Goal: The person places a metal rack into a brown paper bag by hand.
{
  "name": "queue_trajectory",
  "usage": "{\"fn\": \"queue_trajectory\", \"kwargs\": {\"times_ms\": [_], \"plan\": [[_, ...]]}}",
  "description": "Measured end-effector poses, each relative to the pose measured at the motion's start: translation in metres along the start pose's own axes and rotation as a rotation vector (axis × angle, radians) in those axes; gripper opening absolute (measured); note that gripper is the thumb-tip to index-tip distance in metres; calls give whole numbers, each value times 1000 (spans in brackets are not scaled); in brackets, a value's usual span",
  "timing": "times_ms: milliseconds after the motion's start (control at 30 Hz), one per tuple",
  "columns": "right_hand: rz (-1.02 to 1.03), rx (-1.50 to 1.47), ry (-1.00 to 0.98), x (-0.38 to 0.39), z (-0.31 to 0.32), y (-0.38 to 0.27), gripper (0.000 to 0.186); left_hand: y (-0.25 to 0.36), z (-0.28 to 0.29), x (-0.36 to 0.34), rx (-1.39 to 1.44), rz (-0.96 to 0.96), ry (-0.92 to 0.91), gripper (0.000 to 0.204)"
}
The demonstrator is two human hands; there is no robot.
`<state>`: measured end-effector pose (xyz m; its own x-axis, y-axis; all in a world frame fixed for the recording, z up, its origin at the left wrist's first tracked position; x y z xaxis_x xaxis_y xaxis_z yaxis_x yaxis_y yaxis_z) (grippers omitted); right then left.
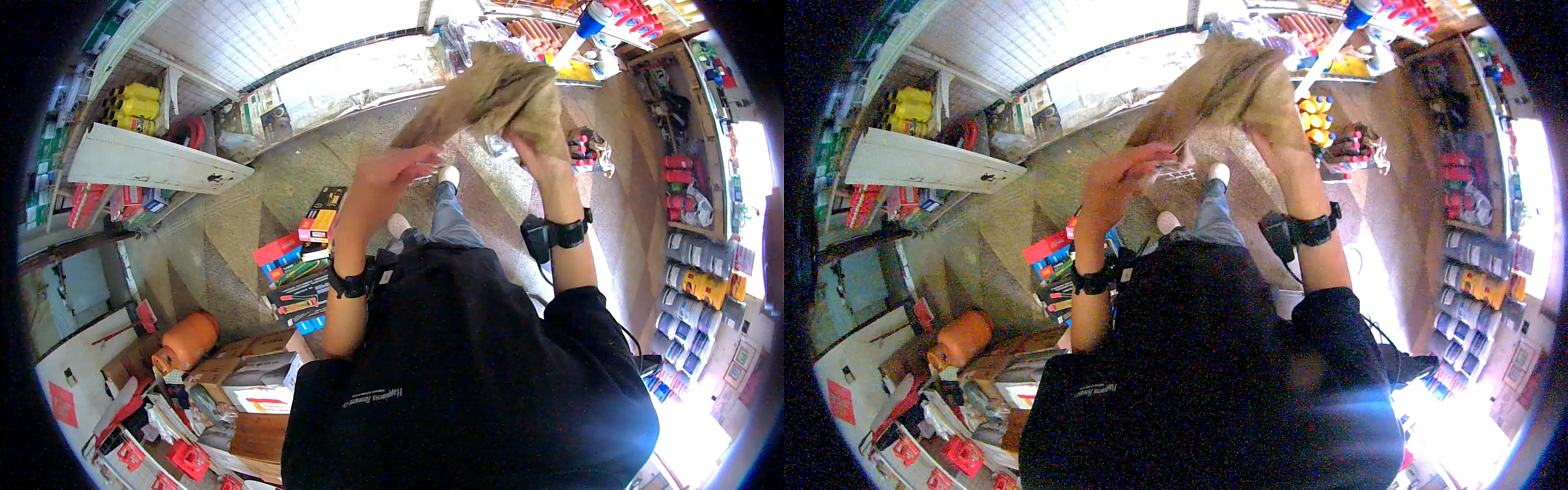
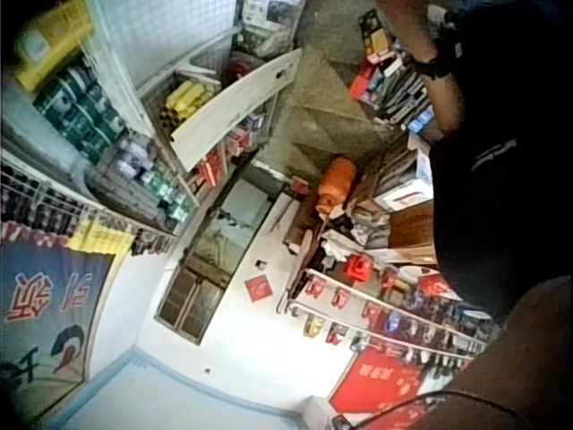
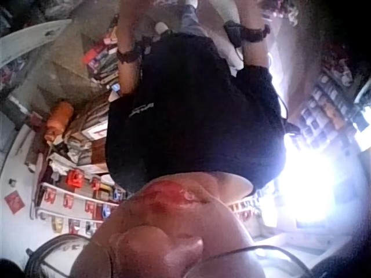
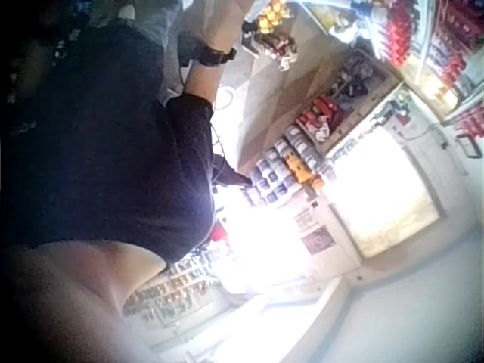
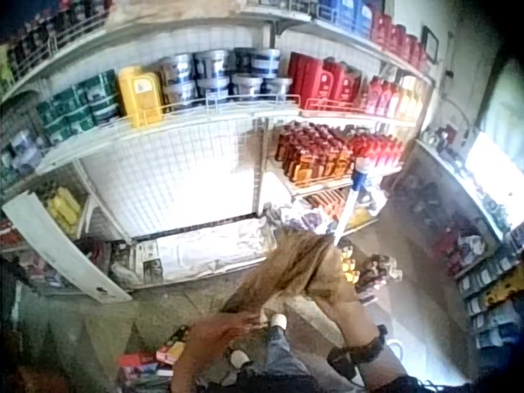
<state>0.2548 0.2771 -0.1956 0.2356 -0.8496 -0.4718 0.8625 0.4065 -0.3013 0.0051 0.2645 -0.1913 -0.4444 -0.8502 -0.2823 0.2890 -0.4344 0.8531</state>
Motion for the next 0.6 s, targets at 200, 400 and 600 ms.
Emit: {"fn": "queue_trajectory", "kwargs": {"times_ms": [200, 400, 600], "plan": [[-500, -1407, 385, -24, 28, 22, 61, 14, -20, 4, -46, -64, -143, 31], [-877, -1607, 753, -49, 67, -2, 51, 16, -22, 15, -190, -151, -183, 28], [-211, -329, 389, -29, 104, 83, 49, 25, -27, 30, -163, -148, -289, 26]]}}
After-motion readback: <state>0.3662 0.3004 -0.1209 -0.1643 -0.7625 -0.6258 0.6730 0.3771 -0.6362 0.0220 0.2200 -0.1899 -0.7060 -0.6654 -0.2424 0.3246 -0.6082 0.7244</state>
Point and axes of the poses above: each hand's wrist, its own x-axis away from the middle knuckle, its own z-axis out of the back of the hand, y = z × x, the point moved 4 cm from there along -x, towards the middle knuckle, and after that the axes turned 6 degrees about -x, right-handed, at the moved point
